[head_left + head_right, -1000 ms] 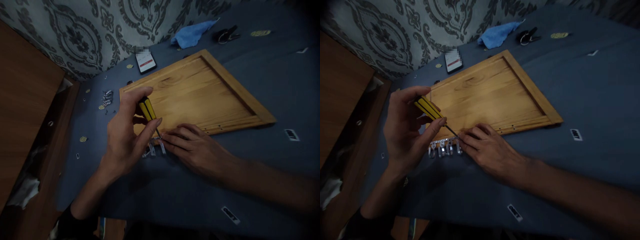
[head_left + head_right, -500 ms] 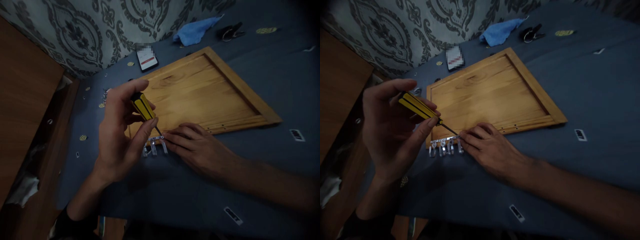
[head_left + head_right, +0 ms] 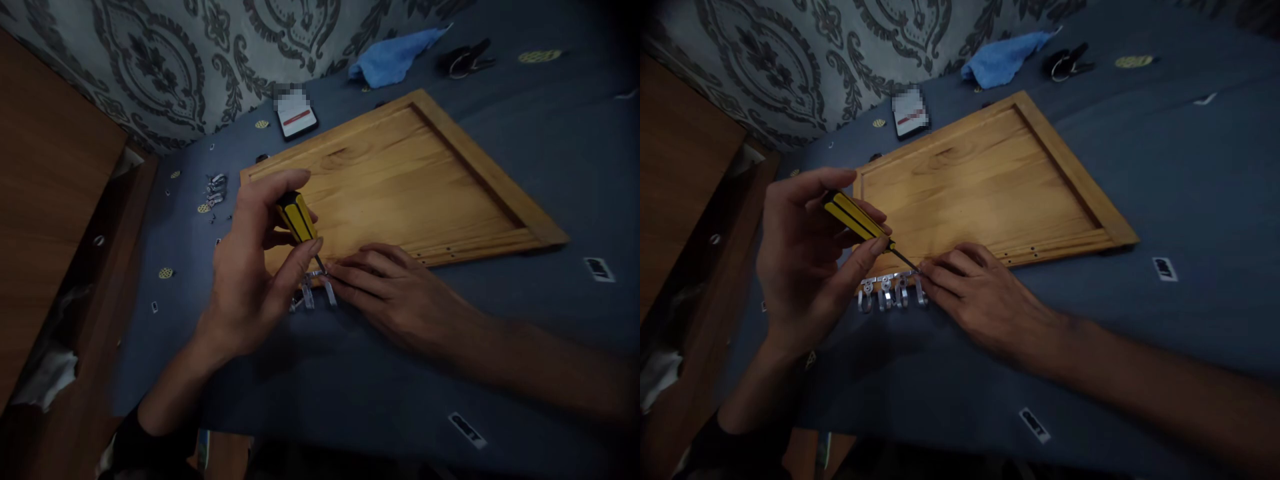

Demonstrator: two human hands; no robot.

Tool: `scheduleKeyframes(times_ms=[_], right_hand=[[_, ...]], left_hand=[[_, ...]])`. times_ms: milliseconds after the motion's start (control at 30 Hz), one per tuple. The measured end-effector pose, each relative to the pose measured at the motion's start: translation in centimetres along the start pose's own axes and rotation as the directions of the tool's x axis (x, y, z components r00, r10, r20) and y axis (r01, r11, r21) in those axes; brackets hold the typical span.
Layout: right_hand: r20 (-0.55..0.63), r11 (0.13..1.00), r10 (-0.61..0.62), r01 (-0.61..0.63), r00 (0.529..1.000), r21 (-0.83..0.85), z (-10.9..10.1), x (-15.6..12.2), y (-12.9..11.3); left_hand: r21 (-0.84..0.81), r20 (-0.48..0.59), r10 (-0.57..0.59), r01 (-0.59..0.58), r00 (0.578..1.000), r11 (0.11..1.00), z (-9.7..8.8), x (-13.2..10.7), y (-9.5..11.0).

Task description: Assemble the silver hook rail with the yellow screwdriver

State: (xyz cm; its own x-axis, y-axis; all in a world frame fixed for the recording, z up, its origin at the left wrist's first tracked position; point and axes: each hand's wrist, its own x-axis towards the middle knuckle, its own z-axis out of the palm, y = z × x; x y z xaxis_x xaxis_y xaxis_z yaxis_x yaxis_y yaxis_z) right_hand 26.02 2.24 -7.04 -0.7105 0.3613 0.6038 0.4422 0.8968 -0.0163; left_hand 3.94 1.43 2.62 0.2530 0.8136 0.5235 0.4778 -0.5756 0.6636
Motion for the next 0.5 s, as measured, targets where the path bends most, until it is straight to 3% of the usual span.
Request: scheduleKeyframes(times_ms=[400,500], right_hand=[[0.019,1.0,-0.019,0.019,1.0,0.017,0.08,-0.2,0.08],[-0.026,1.0,0.001,0.0,1.0,0.025,0.32,-0.25,0.06]], left_hand=[[0.059,-0.062,0.052,-0.049,0.997,0.997,0.27,0.14,-0.73],[0.058,-0.066,0.087,-0.083,0.994,0.995,0.24,0.26,-0.83]])
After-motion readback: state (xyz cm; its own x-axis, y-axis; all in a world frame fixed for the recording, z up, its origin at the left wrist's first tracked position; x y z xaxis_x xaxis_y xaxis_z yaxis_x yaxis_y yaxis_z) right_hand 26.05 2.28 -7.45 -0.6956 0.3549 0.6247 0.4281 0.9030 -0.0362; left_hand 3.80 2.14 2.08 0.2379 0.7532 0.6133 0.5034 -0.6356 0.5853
